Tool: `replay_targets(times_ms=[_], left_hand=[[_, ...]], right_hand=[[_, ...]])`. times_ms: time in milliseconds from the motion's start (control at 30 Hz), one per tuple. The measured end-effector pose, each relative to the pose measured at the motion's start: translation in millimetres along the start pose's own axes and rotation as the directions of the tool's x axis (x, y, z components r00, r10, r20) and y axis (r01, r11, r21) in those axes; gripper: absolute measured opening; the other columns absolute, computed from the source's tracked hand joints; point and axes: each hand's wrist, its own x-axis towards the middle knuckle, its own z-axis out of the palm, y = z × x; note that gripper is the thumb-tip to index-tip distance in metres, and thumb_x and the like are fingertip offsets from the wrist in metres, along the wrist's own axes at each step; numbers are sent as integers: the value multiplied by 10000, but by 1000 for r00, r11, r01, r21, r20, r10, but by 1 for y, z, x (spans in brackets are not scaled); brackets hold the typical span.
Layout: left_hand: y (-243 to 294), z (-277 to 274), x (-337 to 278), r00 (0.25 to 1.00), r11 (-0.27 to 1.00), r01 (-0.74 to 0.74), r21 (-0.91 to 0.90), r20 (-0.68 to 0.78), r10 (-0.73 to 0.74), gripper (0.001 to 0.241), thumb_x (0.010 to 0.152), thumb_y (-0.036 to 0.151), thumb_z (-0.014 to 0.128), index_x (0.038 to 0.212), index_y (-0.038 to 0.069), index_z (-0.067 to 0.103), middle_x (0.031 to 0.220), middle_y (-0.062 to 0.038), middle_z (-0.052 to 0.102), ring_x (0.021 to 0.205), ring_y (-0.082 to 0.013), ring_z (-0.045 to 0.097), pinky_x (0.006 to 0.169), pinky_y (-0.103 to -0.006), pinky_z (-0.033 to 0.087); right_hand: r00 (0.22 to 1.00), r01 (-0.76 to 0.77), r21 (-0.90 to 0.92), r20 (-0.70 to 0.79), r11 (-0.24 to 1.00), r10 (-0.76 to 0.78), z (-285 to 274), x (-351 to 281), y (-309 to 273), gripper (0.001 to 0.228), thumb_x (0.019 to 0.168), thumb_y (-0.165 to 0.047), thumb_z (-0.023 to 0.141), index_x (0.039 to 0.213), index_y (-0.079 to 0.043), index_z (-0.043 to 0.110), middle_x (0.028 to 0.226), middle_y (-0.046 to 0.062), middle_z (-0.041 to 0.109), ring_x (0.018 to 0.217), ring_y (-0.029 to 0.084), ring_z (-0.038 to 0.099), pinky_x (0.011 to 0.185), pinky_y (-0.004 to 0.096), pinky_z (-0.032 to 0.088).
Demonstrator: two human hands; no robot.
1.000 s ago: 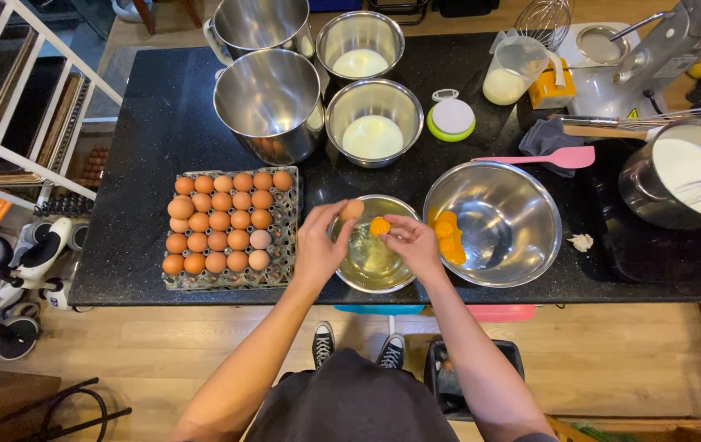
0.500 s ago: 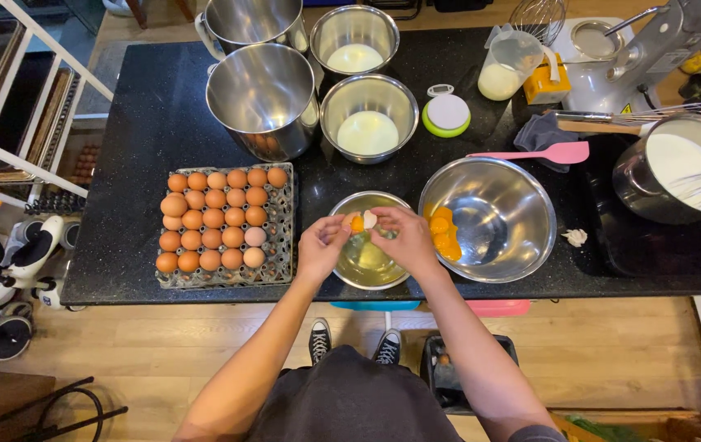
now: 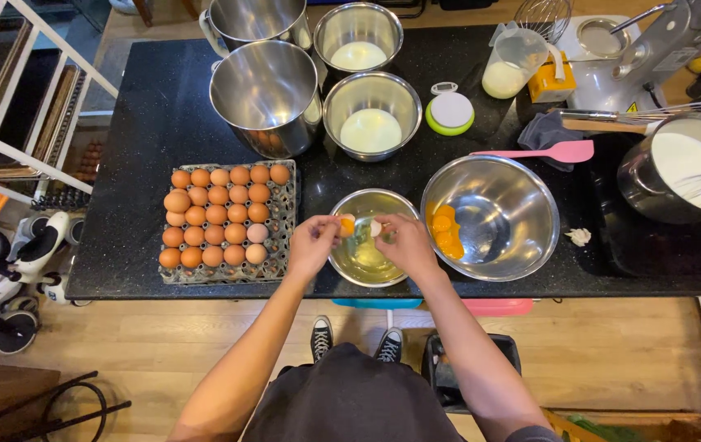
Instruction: Cracking eggs into a bowl and whisking ingredients in a bakery kitchen
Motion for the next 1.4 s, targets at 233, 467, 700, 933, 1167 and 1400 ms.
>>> replay_targets(times_ms=[233, 467, 700, 933, 1167, 1400], left_hand=[[-19, 2, 11, 996, 986, 87, -143, -12, -90, 270, 888, 205, 717, 1048, -8, 759, 781, -210, 738, 630, -247, 752, 597, -335, 652], [47, -5, -35, 994, 987, 105, 122, -34, -101, 264, 832, 339, 748, 1011, 150, 790, 730, -60, 759, 675, -158, 753, 693, -295, 615], [86, -9, -67, 999, 919, 5, 395, -44, 14, 338, 801, 438, 744, 1012, 177, 790, 858, -33, 771, 894, -261, 757, 823, -402, 599], [84, -12, -64, 999, 924, 15, 382, -43, 2, 304, 777, 409, 765, 987, 192, 801, 845, -32, 772, 869, -250, 759, 819, -381, 597], [56, -19, -54, 992, 945, -97, 312, -51, 119, 295, 787, 292, 767, 1048, 155, 770, 851, -48, 775, 816, -197, 764, 750, -328, 618], [50, -14, -63, 875, 865, -483, 137, 33, 483, 316, 874, 35, 723, 1180, -42, 697, 1015, -274, 685, 935, -389, 731, 814, -411, 618]], right_hand=[[991, 22, 363, -131, 931, 28, 16, -14, -7, 453, 700, 32, 834, 1139, -57, 770, 1024, 128, 721, 914, 221, 733, 798, 313, 624], [989, 111, 363, -128, 925, -68, 18, -22, -20, 432, 752, 35, 834, 1161, -89, 770, 1081, 112, 731, 940, 253, 735, 804, 349, 630], [990, 53, 489, -139, 871, 18, 38, -27, -6, 429, 750, 37, 850, 1159, -58, 762, 1094, 116, 733, 964, 236, 737, 827, 347, 632], [981, -130, 768, 9, 627, 193, 55, -33, 24, 518, 772, 43, 834, 1264, -27, 690, 1030, 101, 754, 928, 131, 723, 874, 269, 625], [967, -184, 790, 40, 585, 250, 43, -30, 23, 513, 775, 20, 858, 1259, -48, 701, 986, 102, 770, 876, 106, 730, 849, 256, 621], [965, -219, 658, 36, 720, 260, 25, -22, 24, 491, 776, -12, 848, 1243, -88, 716, 985, 97, 779, 871, 90, 723, 839, 227, 605]])
